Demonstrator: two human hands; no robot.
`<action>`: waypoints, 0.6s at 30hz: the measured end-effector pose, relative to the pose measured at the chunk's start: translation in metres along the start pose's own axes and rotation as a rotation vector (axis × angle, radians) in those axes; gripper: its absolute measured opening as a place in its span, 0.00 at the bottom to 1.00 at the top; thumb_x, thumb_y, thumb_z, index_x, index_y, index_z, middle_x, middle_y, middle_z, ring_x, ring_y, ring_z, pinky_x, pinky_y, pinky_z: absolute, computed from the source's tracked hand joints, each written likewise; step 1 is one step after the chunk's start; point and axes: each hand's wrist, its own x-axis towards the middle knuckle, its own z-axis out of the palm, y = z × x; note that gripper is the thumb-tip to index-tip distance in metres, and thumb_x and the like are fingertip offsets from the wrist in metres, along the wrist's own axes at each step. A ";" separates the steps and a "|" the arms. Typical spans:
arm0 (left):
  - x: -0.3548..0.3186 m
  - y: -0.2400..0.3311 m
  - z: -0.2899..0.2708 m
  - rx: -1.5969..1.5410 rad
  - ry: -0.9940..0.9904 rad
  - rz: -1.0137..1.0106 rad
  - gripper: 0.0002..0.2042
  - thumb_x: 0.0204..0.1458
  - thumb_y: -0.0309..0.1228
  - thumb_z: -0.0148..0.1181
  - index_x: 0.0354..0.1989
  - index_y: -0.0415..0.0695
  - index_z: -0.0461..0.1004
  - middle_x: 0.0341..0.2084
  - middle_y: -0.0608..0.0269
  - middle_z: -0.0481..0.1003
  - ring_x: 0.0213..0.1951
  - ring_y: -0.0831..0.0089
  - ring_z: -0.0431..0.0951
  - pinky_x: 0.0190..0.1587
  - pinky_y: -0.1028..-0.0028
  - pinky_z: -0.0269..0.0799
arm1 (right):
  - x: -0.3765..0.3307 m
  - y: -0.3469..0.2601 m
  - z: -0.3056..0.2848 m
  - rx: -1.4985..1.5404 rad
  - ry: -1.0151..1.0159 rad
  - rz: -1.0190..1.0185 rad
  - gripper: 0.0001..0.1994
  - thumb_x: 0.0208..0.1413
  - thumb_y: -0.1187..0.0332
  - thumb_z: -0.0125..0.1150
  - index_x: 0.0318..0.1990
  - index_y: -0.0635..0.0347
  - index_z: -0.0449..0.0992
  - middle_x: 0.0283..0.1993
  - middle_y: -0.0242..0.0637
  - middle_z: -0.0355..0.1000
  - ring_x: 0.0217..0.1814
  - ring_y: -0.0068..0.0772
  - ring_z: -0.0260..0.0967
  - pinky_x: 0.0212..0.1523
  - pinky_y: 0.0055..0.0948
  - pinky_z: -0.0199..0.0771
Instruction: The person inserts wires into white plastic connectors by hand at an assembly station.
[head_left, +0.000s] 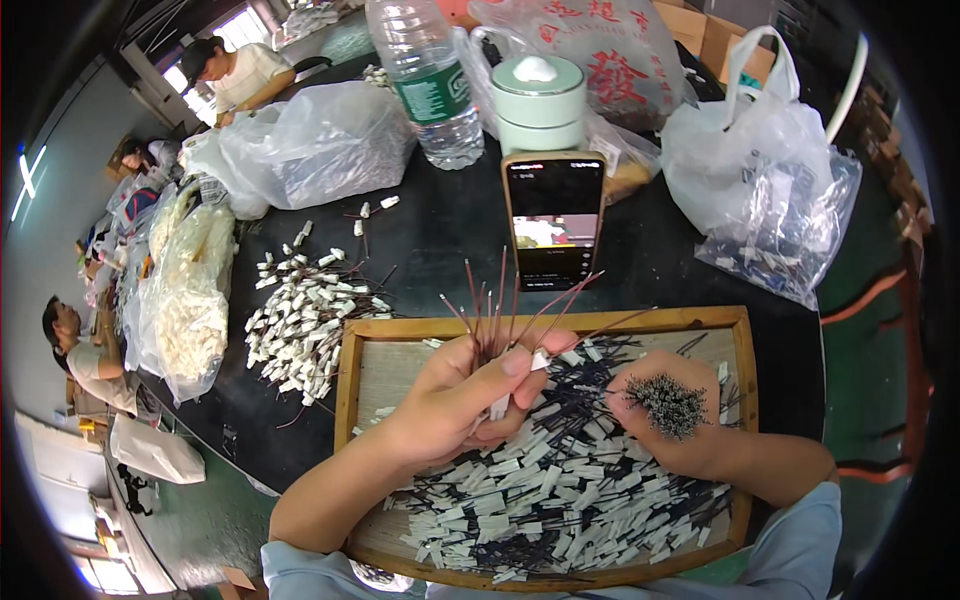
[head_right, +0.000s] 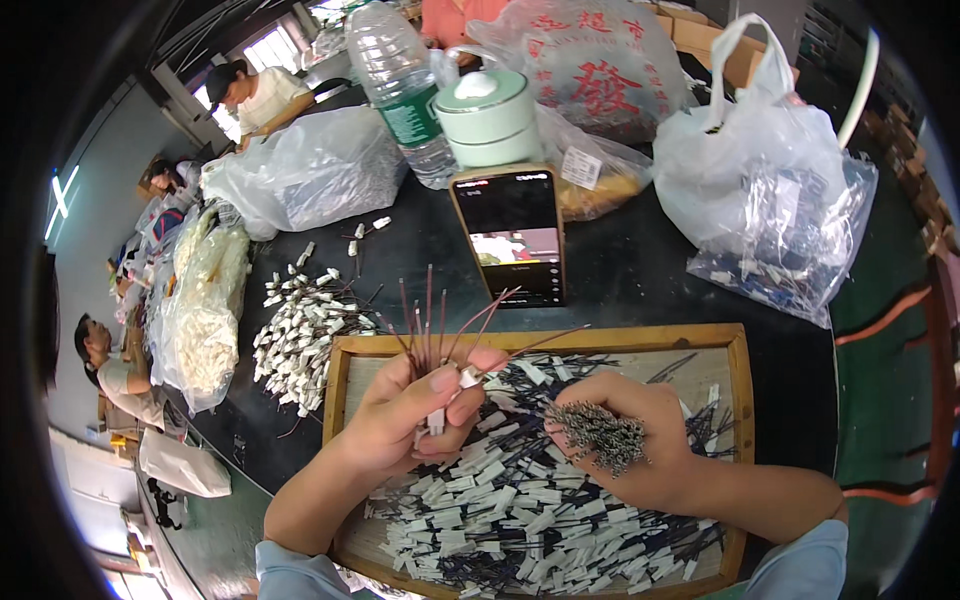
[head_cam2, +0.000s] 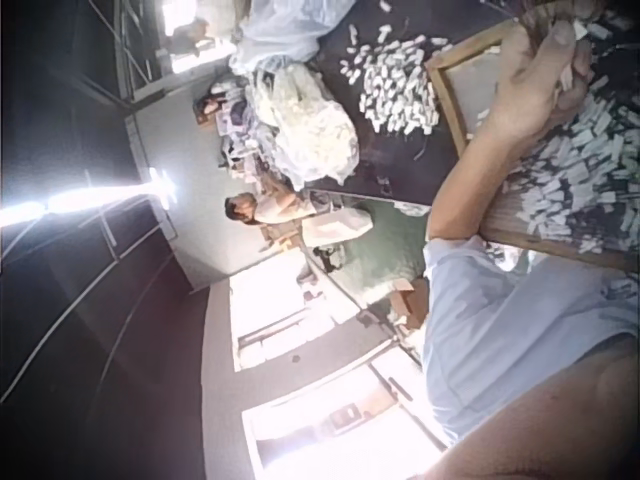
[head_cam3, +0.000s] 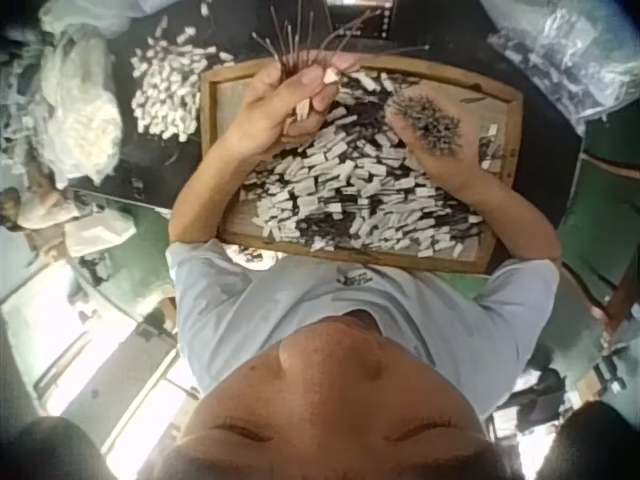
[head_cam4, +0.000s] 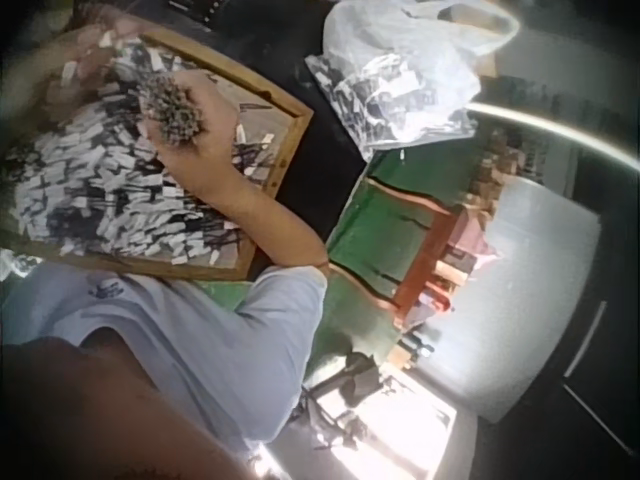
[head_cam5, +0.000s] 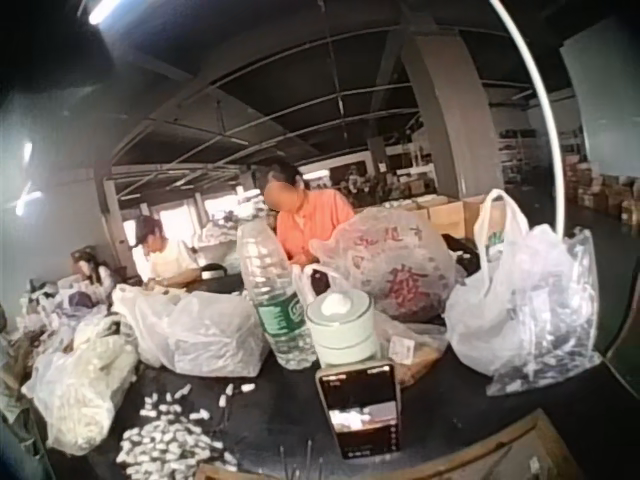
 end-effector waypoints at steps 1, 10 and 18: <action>-0.002 0.001 0.000 0.025 -0.033 0.000 0.19 0.61 0.36 0.47 0.56 0.37 0.64 0.23 0.72 0.65 0.15 0.88 0.55 0.16 0.85 0.49 | 0.000 0.000 0.000 -0.005 0.022 -0.006 0.11 0.44 0.80 0.64 0.37 0.64 0.72 0.33 0.35 0.75 0.34 0.23 0.75 0.36 0.20 0.73; -0.002 -0.007 0.010 0.560 0.049 0.208 0.19 0.58 0.35 0.53 0.53 0.35 0.68 0.24 0.70 0.69 0.20 0.88 0.62 0.22 0.86 0.58 | 0.002 0.006 0.002 -0.008 0.053 -0.035 0.12 0.43 0.79 0.65 0.38 0.63 0.74 0.33 0.36 0.75 0.32 0.22 0.74 0.33 0.20 0.72; -0.003 -0.009 0.009 1.121 -0.035 0.618 0.15 0.53 0.22 0.53 0.51 0.39 0.71 0.25 0.62 0.71 0.25 0.76 0.72 0.28 0.78 0.67 | -0.006 -0.004 0.005 0.179 0.032 0.273 0.06 0.48 0.73 0.66 0.33 0.65 0.77 0.28 0.34 0.75 0.30 0.18 0.71 0.31 0.19 0.70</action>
